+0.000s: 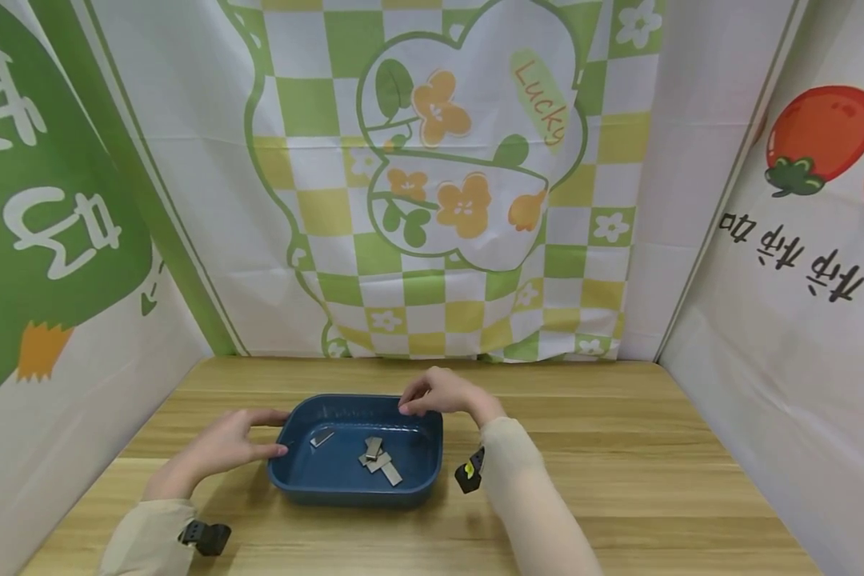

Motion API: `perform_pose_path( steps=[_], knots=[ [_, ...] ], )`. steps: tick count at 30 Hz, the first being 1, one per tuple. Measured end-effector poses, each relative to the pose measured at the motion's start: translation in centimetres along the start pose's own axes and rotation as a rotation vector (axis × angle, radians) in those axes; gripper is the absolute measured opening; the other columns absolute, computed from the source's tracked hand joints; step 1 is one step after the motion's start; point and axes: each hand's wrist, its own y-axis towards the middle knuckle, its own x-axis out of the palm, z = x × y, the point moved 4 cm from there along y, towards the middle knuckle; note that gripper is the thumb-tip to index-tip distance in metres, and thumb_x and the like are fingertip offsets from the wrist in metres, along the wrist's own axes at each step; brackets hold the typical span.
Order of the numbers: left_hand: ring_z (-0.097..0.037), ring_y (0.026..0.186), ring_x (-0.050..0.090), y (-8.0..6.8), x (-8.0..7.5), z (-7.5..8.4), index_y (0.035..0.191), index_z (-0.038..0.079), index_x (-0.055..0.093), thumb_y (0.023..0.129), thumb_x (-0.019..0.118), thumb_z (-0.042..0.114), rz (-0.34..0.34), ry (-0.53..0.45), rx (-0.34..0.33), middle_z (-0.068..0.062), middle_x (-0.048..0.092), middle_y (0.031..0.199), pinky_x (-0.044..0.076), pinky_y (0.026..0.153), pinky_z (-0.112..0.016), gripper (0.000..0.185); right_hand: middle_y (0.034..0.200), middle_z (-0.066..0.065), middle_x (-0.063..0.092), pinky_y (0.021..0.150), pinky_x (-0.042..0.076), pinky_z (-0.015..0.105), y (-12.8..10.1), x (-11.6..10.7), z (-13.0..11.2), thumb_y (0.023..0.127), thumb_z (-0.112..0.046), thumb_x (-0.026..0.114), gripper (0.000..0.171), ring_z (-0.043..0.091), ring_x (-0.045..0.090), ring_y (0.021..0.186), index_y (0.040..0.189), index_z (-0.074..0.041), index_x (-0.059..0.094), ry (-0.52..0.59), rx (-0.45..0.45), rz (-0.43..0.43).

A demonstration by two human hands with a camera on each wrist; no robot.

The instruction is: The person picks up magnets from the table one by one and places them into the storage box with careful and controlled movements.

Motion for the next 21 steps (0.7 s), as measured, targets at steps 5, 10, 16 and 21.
perform_pose_path(
  steps=[5,10,16,21],
  knots=[
    [-0.035,0.114,0.059,-0.1,-0.1,0.1,0.122,0.007,0.063,0.079,0.075,0.035,-0.006,0.005,0.0,-0.012,0.066,0.119,0.046,0.095,-0.055,0.053,0.095,-0.005,0.071,0.073,0.054,0.027,-1.0,-0.6,0.0,0.09,-0.03,0.065,0.026,0.009,0.064,0.085,0.108,-0.011,0.071,0.008,-0.008,0.028],
    [-0.036,0.114,0.059,-0.1,-0.1,0.1,0.122,0.006,0.063,0.081,0.074,0.035,-0.007,0.013,0.009,-0.012,0.066,0.119,0.046,0.095,-0.056,0.051,0.096,-0.001,0.071,0.072,0.053,0.027,-2.0,-1.0,0.3,0.092,-0.031,0.062,0.024,0.011,0.064,0.083,0.107,-0.014,0.07,-0.005,-0.014,0.069],
    [-0.037,0.114,0.058,-0.1,0.0,0.1,0.122,0.005,0.063,0.084,0.072,0.032,0.004,0.032,0.016,-0.014,0.066,0.119,0.045,0.096,-0.056,0.047,0.101,-0.002,0.07,0.079,0.053,0.031,-3.4,-1.6,1.0,0.093,-0.034,0.06,0.025,0.012,0.064,0.091,0.11,-0.018,0.069,-0.023,0.03,0.134],
    [-0.04,0.113,0.058,-0.3,-0.3,0.3,0.125,0.001,0.059,0.087,0.067,0.033,0.041,0.076,0.018,-0.018,0.063,0.123,0.046,0.094,-0.056,0.05,0.11,-0.001,0.068,0.087,0.052,0.039,-4.8,-2.2,1.6,0.094,-0.038,0.057,0.033,0.019,0.062,0.102,0.116,-0.014,0.066,-0.084,0.024,0.221]
  ],
)
